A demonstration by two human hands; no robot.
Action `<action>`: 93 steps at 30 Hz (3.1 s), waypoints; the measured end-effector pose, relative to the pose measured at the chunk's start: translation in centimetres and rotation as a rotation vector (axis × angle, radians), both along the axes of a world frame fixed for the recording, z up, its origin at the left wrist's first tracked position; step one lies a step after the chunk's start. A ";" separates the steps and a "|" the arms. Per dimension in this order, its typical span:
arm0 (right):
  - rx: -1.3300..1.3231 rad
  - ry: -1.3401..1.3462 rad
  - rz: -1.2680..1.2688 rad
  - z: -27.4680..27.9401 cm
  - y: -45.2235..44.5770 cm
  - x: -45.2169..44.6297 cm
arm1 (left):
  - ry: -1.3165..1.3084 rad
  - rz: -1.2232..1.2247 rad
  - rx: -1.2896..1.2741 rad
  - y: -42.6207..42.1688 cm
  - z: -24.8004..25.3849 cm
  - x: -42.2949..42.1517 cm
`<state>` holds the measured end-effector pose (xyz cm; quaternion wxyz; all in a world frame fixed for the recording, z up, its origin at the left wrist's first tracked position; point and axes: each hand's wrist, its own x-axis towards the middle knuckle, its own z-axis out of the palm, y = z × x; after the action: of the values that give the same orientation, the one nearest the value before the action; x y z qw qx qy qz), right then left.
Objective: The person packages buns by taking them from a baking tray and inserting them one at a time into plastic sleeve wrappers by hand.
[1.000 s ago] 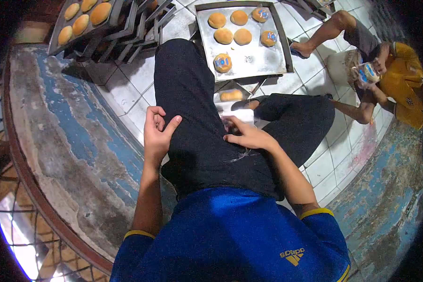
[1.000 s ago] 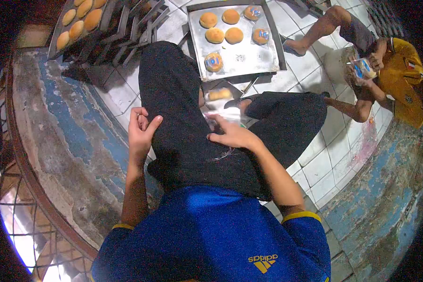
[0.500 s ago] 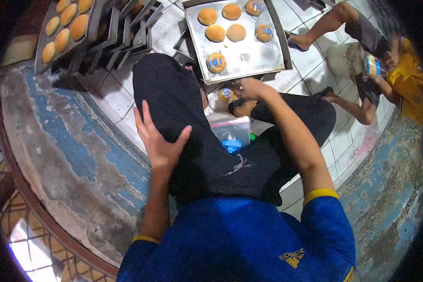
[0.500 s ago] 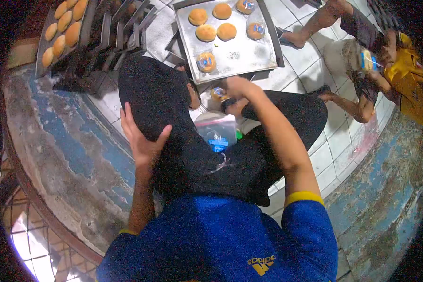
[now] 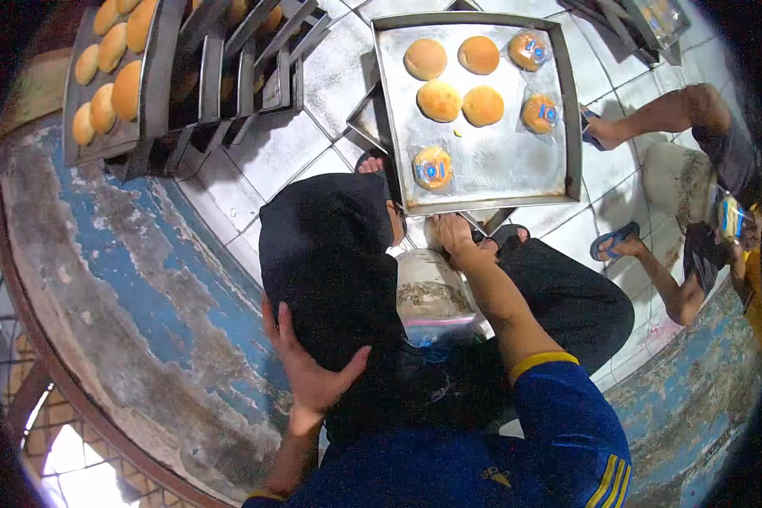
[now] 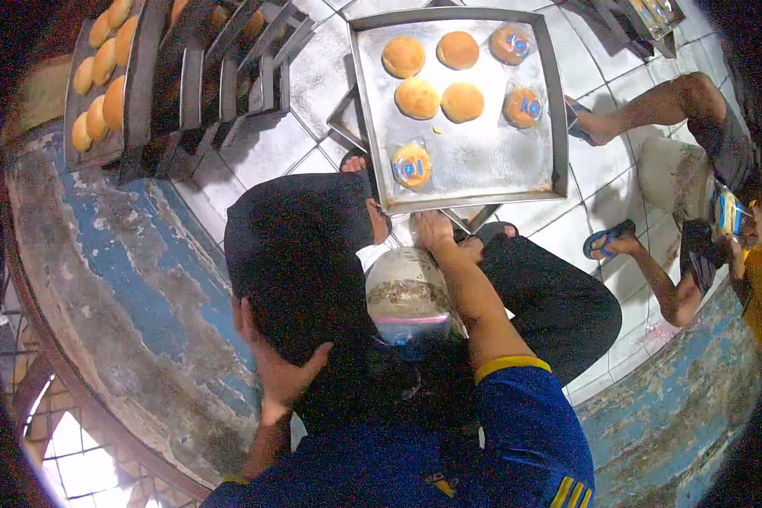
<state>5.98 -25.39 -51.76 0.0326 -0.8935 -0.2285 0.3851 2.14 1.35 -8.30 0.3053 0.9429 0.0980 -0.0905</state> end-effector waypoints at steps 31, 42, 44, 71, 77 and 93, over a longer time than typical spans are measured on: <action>-0.023 -0.330 0.073 35.2 -1.9 -9.6 | -0.494 0.048 -0.199 1.5 2.9 -6.0; 0.661 0.009 -0.531 39.9 -5.9 -4.6 | -0.046 -0.036 -0.935 -3.1 2.7 -7.0; 0.827 0.122 -0.674 42.1 -7.0 -3.6 | 0.100 0.054 -1.092 -4.3 1.8 -7.1; 0.388 -0.346 -1.090 7.7 -12.4 26.0 | 0.055 0.202 -0.864 0.0 1.4 5.2; 0.675 -0.554 -1.272 7.6 -7.1 23.3 | 0.068 0.276 -0.940 0.0 0.7 5.3; 1.824 0.285 -1.171 47.3 -5.2 4.3 | 0.191 0.263 -1.155 -1.8 3.4 4.3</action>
<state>10.26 -30.56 -4.49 0.8867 -0.4507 0.0383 0.0956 6.41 -0.50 -4.91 0.7669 0.5920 0.1757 -0.1747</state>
